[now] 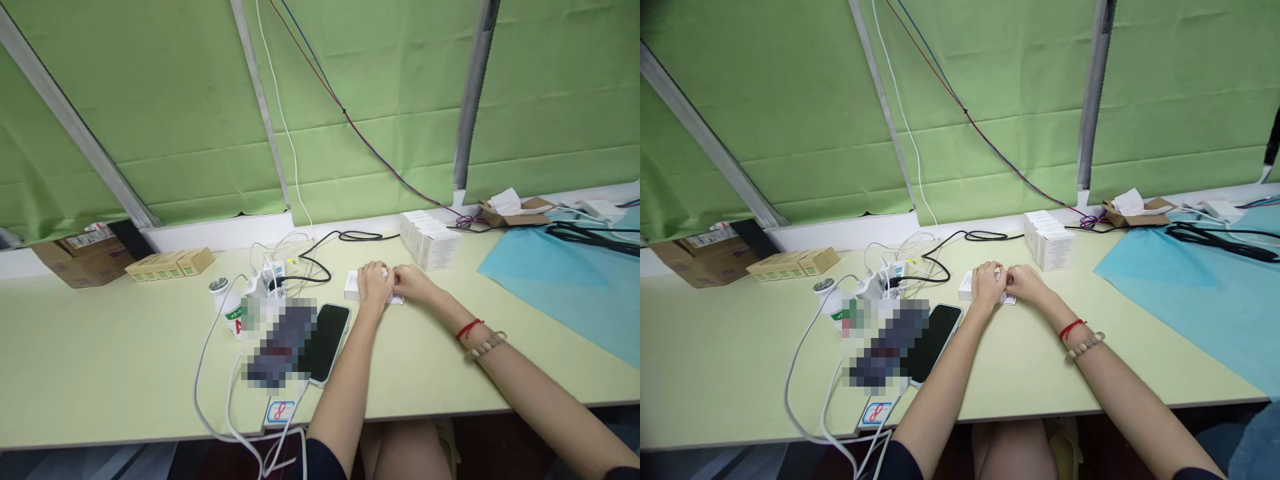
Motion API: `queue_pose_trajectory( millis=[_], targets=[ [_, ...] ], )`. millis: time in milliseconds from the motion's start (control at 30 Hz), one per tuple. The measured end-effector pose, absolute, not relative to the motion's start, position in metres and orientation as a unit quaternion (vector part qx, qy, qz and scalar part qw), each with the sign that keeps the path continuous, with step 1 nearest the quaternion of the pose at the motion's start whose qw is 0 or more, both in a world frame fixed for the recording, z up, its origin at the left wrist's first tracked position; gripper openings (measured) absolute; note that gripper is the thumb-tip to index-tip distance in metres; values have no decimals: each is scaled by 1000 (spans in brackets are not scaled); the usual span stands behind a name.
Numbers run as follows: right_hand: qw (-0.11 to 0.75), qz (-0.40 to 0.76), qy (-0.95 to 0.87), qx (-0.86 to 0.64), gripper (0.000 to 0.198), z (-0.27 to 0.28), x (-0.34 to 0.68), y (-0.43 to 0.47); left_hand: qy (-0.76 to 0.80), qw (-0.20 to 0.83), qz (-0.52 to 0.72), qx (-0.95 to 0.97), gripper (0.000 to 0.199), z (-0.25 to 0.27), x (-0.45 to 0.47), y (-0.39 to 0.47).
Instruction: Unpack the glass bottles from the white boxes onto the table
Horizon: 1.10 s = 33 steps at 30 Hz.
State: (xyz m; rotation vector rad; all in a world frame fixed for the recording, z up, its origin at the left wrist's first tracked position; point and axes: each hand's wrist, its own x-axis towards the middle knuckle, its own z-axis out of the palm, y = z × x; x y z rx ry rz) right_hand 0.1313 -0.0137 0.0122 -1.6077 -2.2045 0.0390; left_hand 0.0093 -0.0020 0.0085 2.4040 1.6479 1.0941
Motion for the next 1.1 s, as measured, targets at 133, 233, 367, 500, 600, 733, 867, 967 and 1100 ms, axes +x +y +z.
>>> queue_pose_trajectory(
  millis=[133, 233, 367, 500, 600, 733, 867, 967, 1100],
  targets=[
    [202, 16, -763, -614, 13, 13, 125, -17, 524, -1, 369, 768, 20, 7, 9, -1],
    [198, 22, -751, -629, 13, 13, 121, -19, 530, -7, 370, 763, 22, 7, 9, -1],
    [210, 60, -748, -627, 17, 11, 117, -18, 537, -3, 360, 763, 22, 8, 9, -1],
    [262, 98, -758, -589, 25, 4, 117, -15, 534, 1, 349, 770, 22, 7, 9, 0],
    [283, 116, -762, -570, 28, -1, 118, -14, 534, 6, 349, 770, 22, 7, 9, 0],
    [280, 117, -769, -563, 29, -1, 117, -14, 531, 14, 351, 771, 22, 8, 8, -1],
    [265, 113, -769, -570, 30, 2, 116, -15, 532, 14, 354, 769, 24, 8, 7, -1],
    [276, 117, -770, -563, 30, 2, 116, -16, 539, 0, 369, 757, 25, 8, 8, -1],
    [320, 123, -762, -550, 26, 1, 116, -16, 534, -14, 389, 751, 24, 8, 7, -4]
  ],
)
